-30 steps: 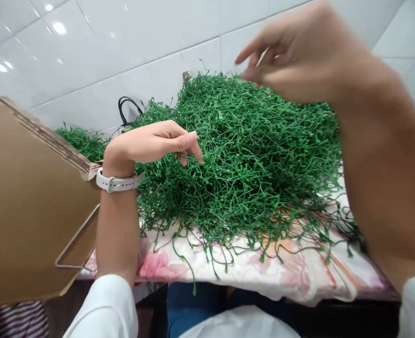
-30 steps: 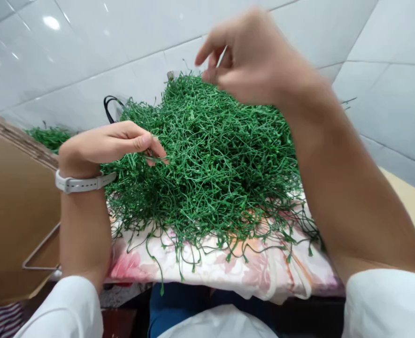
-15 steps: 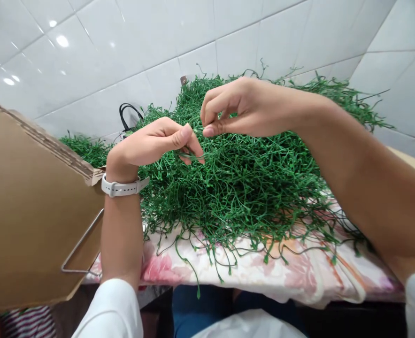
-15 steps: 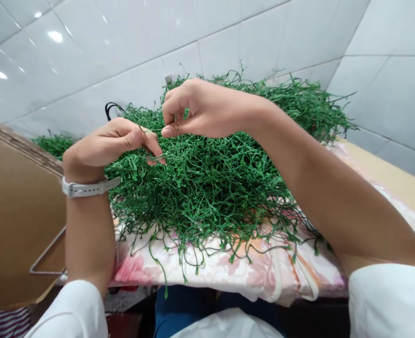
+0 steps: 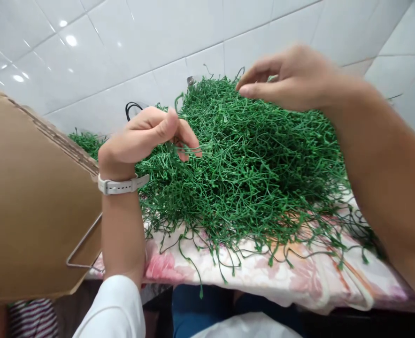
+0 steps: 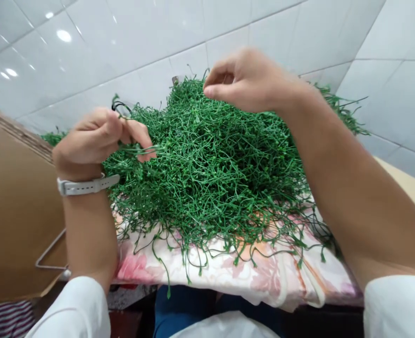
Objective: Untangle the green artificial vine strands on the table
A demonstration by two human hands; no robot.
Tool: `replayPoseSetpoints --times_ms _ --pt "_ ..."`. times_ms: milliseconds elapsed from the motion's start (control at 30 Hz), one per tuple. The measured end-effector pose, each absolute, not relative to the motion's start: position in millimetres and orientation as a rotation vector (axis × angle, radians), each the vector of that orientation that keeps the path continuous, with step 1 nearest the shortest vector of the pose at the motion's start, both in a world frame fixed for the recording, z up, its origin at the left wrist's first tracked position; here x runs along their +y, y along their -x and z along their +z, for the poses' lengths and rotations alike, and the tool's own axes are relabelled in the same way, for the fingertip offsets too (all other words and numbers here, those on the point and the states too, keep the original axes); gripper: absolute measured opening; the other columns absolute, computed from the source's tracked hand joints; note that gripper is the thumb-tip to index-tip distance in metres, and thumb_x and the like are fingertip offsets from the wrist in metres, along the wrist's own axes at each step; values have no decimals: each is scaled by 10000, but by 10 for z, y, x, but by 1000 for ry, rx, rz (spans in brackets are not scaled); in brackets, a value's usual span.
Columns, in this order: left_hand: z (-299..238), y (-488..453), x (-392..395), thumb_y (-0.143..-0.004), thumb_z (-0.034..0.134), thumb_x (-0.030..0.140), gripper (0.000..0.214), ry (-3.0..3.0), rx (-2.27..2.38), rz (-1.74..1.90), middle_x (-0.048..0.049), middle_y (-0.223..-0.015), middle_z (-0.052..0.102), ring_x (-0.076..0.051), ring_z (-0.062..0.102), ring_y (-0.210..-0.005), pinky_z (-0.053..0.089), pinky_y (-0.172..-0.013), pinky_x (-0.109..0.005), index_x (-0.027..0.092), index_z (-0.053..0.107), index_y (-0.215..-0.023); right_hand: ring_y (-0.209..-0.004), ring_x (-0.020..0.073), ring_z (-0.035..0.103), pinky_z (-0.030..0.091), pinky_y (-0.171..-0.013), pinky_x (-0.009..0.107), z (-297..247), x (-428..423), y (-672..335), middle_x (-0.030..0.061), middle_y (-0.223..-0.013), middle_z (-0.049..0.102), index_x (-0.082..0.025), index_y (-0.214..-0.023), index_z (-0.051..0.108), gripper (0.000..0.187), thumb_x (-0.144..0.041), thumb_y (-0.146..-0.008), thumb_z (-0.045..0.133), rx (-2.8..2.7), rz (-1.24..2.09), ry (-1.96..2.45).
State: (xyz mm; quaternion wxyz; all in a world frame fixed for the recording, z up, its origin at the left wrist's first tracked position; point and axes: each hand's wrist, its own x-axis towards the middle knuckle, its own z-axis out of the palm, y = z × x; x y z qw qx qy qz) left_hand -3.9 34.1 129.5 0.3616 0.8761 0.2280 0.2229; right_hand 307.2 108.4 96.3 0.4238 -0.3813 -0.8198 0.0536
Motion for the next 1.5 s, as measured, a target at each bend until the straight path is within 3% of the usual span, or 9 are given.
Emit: replayPoseSetpoints --times_ms 167,267,400,567,700,833,1200,1367,1500 --pt "1197 -203 378 -995 460 700 627 -2356 778 617 -71 -912 794 -129 721 -737 596 -661 -245 183 808 -929 -574 125 425 300 -588 316 987 899 -2863 -6 -557 480 -205 -605 555 480 -517 -969 530 -2218 -193 1031" --pt "1172 -271 405 -995 430 718 652 -2406 821 601 -75 -1013 785 -116 712 -735 586 -660 -226 172 787 -1015 -548 123 366 286 -577 323 1025 727 -2765 -18 -531 364 -215 -586 478 508 -519 -992 442 -2214 -96 949" --pt "1147 -271 453 -1011 444 675 584 -2400 817 592 -59 -1002 750 -116 705 -750 573 -678 -228 190 737 -1152 -533 119 222 207 -553 339 1038 612 -2717 -31 -522 233 -206 -553 296 498 -396 -940 544 -2257 -188 917" --pt "1125 -237 492 -861 764 568 563 -2394 832 552 -32 -932 691 -186 707 -911 558 -714 -244 222 638 -1287 -550 99 303 246 -558 311 1017 593 -2687 -55 -552 350 -212 -701 560 330 -423 -953 591 -2184 17 741" --pt "1103 -233 523 -857 767 569 539 -2404 818 543 -34 -921 665 -189 683 -895 542 -695 -252 215 632 -1240 -622 93 458 347 -590 292 999 587 -2646 -23 -782 603 -237 -854 679 212 -433 -882 757 -2218 26 630" --pt "1071 -225 575 -853 789 548 556 -2417 791 566 -23 -876 619 -183 673 -845 538 -661 -259 220 625 -1271 -662 102 529 410 -617 287 971 627 -2644 1 -945 671 -273 -867 710 131 -364 -857 804 -2240 -51 669" --pt "1093 -229 558 -892 777 376 446 -2370 847 674 23 -668 524 -131 587 -607 503 -552 -246 204 646 -1282 -761 80 519 419 -691 295 938 821 -2746 8 -973 560 -250 -841 643 79 -216 -911 628 -2296 -167 583" --pt "1060 -302 555 -899 749 286 404 -2383 868 658 37 -645 486 -122 574 -578 490 -543 -236 185 660 -1279 -824 80 623 420 -696 292 931 856 -2730 -7 -865 622 -244 -766 535 235 -36 -864 487 -2356 -242 610" --pt "1077 -354 534 -921 695 288 359 -2474 941 617 27 -635 485 -121 519 -555 486 -532 -250 166 666 -1258 -853 147 626 407 -693 342 924 815 -2666 36 -970 686 -269 -845 540 230 -44 -889 513 -2320 -346 848"
